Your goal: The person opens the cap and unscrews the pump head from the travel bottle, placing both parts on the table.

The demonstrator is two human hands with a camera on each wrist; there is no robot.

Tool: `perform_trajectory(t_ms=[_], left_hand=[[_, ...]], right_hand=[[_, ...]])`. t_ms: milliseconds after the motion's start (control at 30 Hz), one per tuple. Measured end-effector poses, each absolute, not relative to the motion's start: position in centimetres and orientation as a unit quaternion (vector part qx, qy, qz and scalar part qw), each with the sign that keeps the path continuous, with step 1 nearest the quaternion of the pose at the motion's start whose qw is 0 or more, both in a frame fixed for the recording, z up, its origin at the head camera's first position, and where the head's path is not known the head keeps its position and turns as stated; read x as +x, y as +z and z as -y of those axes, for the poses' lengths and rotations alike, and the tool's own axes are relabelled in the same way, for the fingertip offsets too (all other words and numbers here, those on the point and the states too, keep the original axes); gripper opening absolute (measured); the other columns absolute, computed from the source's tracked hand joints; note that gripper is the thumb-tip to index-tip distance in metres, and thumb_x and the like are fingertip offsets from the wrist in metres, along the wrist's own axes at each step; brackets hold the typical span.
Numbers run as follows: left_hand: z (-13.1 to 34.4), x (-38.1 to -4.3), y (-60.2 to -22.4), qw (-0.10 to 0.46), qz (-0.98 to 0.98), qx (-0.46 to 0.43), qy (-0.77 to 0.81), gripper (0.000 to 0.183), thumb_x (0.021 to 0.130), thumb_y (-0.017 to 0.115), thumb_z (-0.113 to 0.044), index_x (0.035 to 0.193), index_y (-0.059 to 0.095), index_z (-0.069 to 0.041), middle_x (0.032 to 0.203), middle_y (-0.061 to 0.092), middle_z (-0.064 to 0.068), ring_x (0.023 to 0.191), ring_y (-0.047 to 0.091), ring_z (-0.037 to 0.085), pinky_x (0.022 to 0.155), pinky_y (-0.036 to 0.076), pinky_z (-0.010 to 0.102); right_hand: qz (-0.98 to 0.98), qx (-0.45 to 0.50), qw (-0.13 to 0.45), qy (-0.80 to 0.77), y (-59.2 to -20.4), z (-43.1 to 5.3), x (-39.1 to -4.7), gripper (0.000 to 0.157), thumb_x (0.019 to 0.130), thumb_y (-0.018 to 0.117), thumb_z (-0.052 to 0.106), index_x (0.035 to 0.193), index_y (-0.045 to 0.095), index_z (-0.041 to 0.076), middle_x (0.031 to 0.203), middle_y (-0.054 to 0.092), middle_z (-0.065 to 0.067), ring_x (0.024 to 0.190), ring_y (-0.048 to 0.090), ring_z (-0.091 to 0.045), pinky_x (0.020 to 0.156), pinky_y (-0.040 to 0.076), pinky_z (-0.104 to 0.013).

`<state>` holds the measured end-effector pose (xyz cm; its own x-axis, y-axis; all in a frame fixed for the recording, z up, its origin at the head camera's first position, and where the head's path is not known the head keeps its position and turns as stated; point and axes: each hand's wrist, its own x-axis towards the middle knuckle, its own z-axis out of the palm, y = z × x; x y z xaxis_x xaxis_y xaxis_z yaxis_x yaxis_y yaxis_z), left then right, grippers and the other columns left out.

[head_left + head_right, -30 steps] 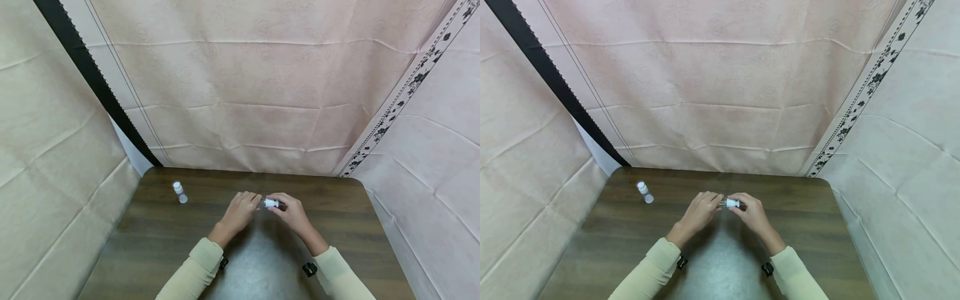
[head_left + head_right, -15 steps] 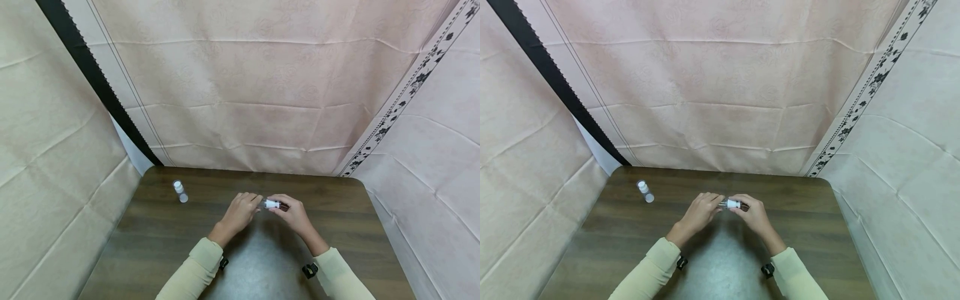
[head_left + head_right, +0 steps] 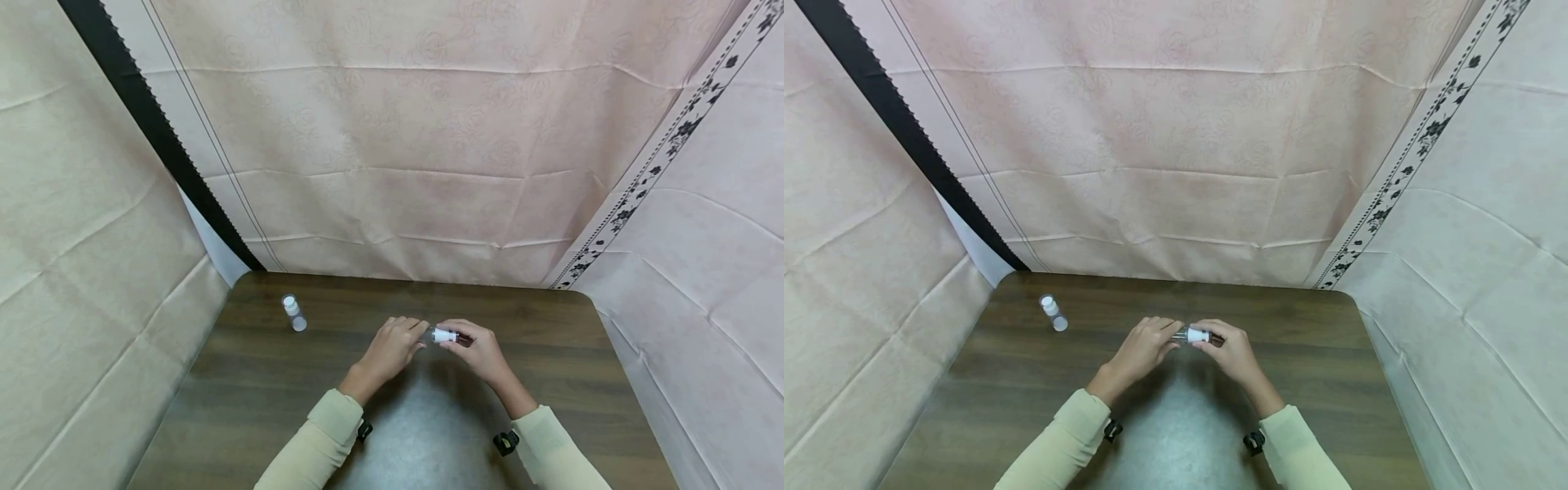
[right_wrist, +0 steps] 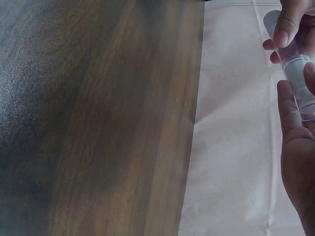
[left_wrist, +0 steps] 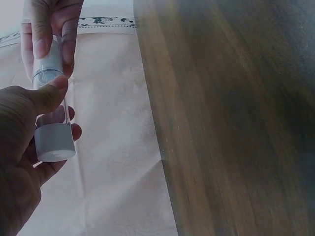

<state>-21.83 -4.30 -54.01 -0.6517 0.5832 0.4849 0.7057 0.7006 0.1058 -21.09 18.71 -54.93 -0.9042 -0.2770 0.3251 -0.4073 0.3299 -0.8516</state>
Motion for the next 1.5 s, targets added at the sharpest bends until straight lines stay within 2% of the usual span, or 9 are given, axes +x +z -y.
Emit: perform_trajectory(t_ms=[233,500,833,933,1133,1267,1500], left_hand=[[4.3,-21.6,-53.8,0.182,0.905,-0.357,-0.146,0.038,0.093,0.077,-0.028,0.127,0.070,-0.012,0.117,0.075,0.003,0.100,0.070,0.015,0.083,0.056,0.030],[4.3,-21.6,-53.7,0.182,0.897,-0.370,-0.160,0.038,0.090,0.081,-0.023,0.124,0.070,-0.009,0.113,0.076,0.005,0.098,0.071,0.017,0.080,0.057,0.033],[4.7,-21.3,-53.3,0.165,0.898,-0.377,-0.154,0.038,0.094,0.076,-0.031,0.125,0.069,-0.011,0.116,0.075,0.004,0.100,0.071,0.017,0.083,0.058,0.032],[4.9,-21.3,-53.5,0.153,0.899,-0.377,-0.160,0.039,0.094,0.076,-0.030,0.127,0.069,-0.010,0.117,0.075,0.005,0.103,0.071,0.018,0.088,0.058,0.034],[5.6,-21.3,-53.4,0.136,0.910,-0.353,-0.168,0.040,0.094,0.076,-0.030,0.129,0.070,-0.011,0.120,0.075,0.005,0.106,0.071,0.019,0.090,0.058,0.036],[5.7,-21.4,-53.4,0.133,0.910,-0.354,-0.169,0.040,0.095,0.074,-0.031,0.130,0.069,-0.011,0.121,0.075,0.005,0.107,0.071,0.018,0.090,0.058,0.036],[5.9,-21.2,-53.6,0.139,0.906,-0.349,-0.193,0.040,0.093,0.077,-0.028,0.127,0.070,-0.009,0.118,0.075,0.006,0.106,0.071,0.020,0.092,0.059,0.037]], right_hand=[[0.806,0.223,0.056,0.546,-55.1,-18.9,-21.0,0.030,0.091,0.078,0.010,0.120,0.076,0.011,0.122,0.074,-0.009,0.102,0.070,-0.012,0.080,0.059,-0.021],[0.800,0.235,0.058,0.549,-55.4,-19.0,-21.0,0.030,0.090,0.078,0.005,0.120,0.076,0.007,0.123,0.072,-0.014,0.103,0.070,-0.011,0.081,0.059,-0.020],[0.809,0.256,0.055,0.526,-54.9,-19.3,-20.8,0.031,0.090,0.078,0.008,0.121,0.077,0.012,0.123,0.073,-0.008,0.103,0.069,-0.011,0.079,0.060,-0.022],[0.809,0.271,0.063,0.518,-55.0,-19.4,-20.8,0.031,0.089,0.078,0.006,0.120,0.077,0.012,0.123,0.073,-0.008,0.104,0.070,-0.013,0.079,0.059,-0.022],[0.817,0.287,0.099,0.491,-54.9,-19.6,-20.8,0.035,0.084,0.080,-0.005,0.117,0.077,0.005,0.122,0.073,-0.013,0.101,0.072,-0.026,0.077,0.059,-0.019],[0.823,0.276,0.093,0.487,-54.6,-19.5,-20.6,0.034,0.084,0.078,-0.008,0.116,0.076,0.001,0.121,0.072,-0.016,0.098,0.071,-0.032,0.077,0.059,-0.019],[0.826,0.263,0.083,0.492,-54.1,-19.5,-20.4,0.034,0.087,0.079,0.000,0.119,0.076,0.011,0.124,0.071,-0.007,0.103,0.072,-0.026,0.080,0.061,-0.027]])
